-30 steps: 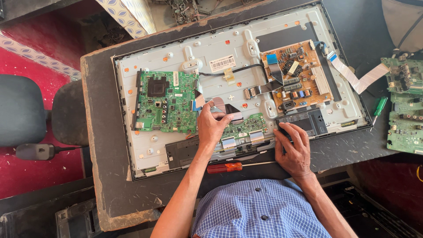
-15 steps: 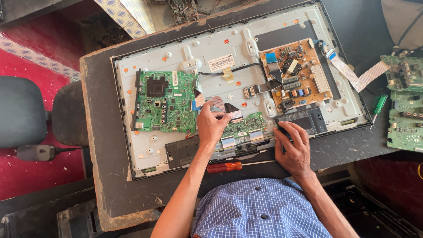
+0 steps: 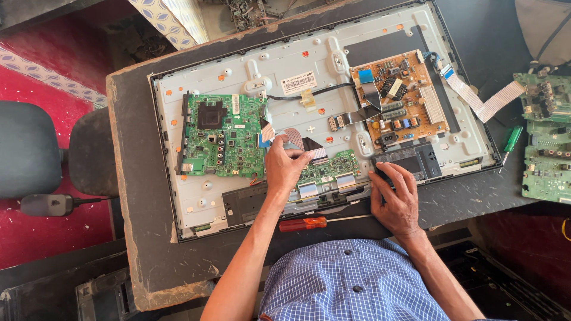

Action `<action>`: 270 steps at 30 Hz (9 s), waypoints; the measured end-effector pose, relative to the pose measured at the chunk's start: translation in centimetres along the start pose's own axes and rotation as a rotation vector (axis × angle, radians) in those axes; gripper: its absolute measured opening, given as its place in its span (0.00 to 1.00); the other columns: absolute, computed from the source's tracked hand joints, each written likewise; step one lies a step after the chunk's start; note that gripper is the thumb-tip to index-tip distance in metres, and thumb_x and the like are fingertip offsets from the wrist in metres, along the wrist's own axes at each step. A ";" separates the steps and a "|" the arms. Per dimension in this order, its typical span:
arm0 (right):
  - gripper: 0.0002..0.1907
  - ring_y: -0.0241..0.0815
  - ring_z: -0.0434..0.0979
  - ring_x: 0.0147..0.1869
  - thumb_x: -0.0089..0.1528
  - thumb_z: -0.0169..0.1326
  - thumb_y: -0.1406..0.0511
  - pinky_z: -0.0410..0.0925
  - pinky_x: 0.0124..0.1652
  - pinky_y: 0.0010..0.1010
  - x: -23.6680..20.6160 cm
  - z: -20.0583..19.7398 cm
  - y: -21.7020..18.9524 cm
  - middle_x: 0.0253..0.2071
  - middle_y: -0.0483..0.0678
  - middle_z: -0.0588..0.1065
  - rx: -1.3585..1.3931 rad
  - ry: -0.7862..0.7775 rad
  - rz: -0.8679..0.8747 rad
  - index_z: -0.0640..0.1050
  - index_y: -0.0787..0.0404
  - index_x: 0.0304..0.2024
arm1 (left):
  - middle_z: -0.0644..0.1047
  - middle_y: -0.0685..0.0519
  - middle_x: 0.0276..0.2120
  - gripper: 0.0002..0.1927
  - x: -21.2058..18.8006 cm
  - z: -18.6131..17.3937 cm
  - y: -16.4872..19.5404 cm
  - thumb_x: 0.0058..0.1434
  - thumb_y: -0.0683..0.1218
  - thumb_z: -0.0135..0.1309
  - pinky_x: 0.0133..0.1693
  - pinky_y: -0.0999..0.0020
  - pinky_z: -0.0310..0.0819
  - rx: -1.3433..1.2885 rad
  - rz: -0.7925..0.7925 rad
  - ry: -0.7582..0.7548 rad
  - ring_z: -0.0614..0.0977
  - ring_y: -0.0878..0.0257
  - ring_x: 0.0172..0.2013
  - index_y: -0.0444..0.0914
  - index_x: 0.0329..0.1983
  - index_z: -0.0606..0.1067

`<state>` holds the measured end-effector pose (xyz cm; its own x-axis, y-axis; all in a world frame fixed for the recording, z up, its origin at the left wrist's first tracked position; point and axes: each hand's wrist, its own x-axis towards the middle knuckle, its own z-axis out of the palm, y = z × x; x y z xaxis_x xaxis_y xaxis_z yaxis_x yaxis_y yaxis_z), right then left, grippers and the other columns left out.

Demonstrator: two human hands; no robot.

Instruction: The person connects ribbon cables to multiple circuit boards inside a disassembled television chassis. They align and insert the cables into connectors on the boards, then place the boards into the chassis. The task ends with the boards positioned inside the chassis.

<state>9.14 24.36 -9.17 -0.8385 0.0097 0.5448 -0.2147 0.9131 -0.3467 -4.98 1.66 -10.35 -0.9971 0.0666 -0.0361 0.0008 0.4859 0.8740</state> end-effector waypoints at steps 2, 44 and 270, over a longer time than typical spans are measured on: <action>0.16 0.51 0.73 0.64 0.57 0.59 0.75 0.67 0.62 0.41 0.0 0.0 0.0 0.58 0.49 0.74 0.005 0.000 -0.001 0.82 0.61 0.48 | 0.85 0.50 0.29 0.38 -0.1 0.1 0.0 0.51 0.48 0.70 0.43 0.67 0.76 0.015 0.006 0.003 0.87 0.61 0.34 0.25 0.59 0.67; 0.15 0.51 0.73 0.64 0.58 0.60 0.75 0.68 0.60 0.42 0.3 -0.2 -0.2 0.58 0.49 0.74 0.008 0.012 -0.002 0.82 0.61 0.48 | 0.83 0.41 0.36 0.21 -5.3 -3.4 5.9 0.59 0.40 0.63 0.41 0.57 0.79 0.289 0.190 0.052 0.86 0.47 0.38 0.31 0.55 0.75; 0.12 0.44 0.79 0.37 0.53 0.66 0.69 0.71 0.39 0.35 10.0 5.5 -1.9 0.32 0.48 0.81 0.456 -0.335 0.319 0.86 0.59 0.40 | 0.74 0.53 0.46 0.49 1.7 0.2 0.5 0.57 0.21 0.41 0.49 0.73 0.79 -0.542 0.119 -0.407 0.80 0.68 0.45 0.50 0.79 0.56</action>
<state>-1.59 20.53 -7.28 -0.9913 0.0567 0.1191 -0.0583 0.6212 -0.7815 -6.69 2.19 -10.04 -0.8847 0.4661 -0.0112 -0.0352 -0.0428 0.9985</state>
